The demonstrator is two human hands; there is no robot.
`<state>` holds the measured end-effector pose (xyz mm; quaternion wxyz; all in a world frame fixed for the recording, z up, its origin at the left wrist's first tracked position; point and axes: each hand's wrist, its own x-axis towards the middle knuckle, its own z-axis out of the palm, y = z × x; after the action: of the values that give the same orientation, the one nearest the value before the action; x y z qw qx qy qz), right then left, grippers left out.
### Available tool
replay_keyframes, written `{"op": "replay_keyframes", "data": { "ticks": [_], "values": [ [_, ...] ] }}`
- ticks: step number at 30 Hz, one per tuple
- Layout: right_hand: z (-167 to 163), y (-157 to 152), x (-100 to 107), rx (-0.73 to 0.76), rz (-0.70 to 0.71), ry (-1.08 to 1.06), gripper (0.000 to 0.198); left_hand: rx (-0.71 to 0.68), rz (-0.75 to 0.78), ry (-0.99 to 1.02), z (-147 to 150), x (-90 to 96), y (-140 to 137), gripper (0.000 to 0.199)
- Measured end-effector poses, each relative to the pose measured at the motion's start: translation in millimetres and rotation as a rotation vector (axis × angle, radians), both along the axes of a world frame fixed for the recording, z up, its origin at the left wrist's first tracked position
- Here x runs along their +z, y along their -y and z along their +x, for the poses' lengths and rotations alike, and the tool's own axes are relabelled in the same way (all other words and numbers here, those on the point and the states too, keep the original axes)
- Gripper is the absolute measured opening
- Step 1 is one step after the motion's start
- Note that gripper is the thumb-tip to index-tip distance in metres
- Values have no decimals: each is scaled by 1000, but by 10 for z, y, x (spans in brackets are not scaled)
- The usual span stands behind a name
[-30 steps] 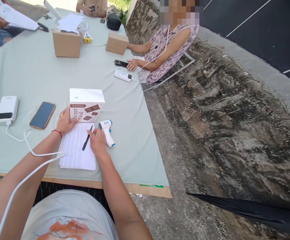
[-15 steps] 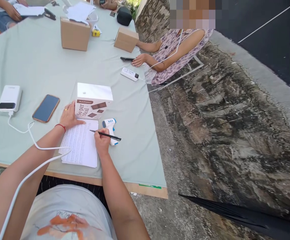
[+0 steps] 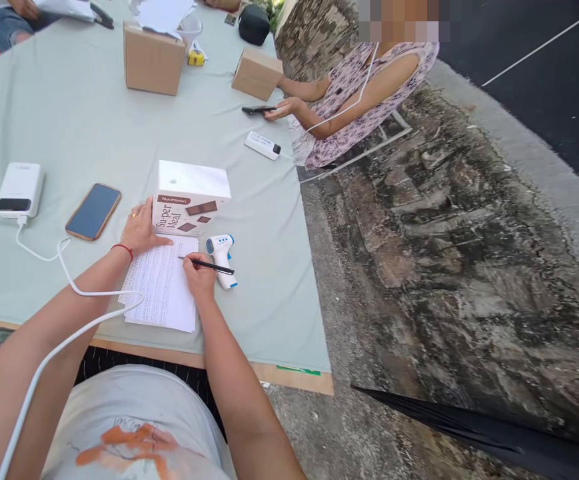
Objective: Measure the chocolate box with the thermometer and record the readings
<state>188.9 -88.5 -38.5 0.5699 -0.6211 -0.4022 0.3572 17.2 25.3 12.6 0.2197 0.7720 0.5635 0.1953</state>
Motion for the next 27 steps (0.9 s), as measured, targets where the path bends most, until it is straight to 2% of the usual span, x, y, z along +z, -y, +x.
{"op": "replay_keyframes", "data": {
  "ticks": [20, 27],
  "values": [
    [-11, 12, 51, 39, -42, 90, 17, -7, -11, 4, -5, 32, 20, 124],
    [-17, 13, 58, 9, -35, 71, 16, -10, -13, 16, 6, 55, 24, 124]
  ]
}}
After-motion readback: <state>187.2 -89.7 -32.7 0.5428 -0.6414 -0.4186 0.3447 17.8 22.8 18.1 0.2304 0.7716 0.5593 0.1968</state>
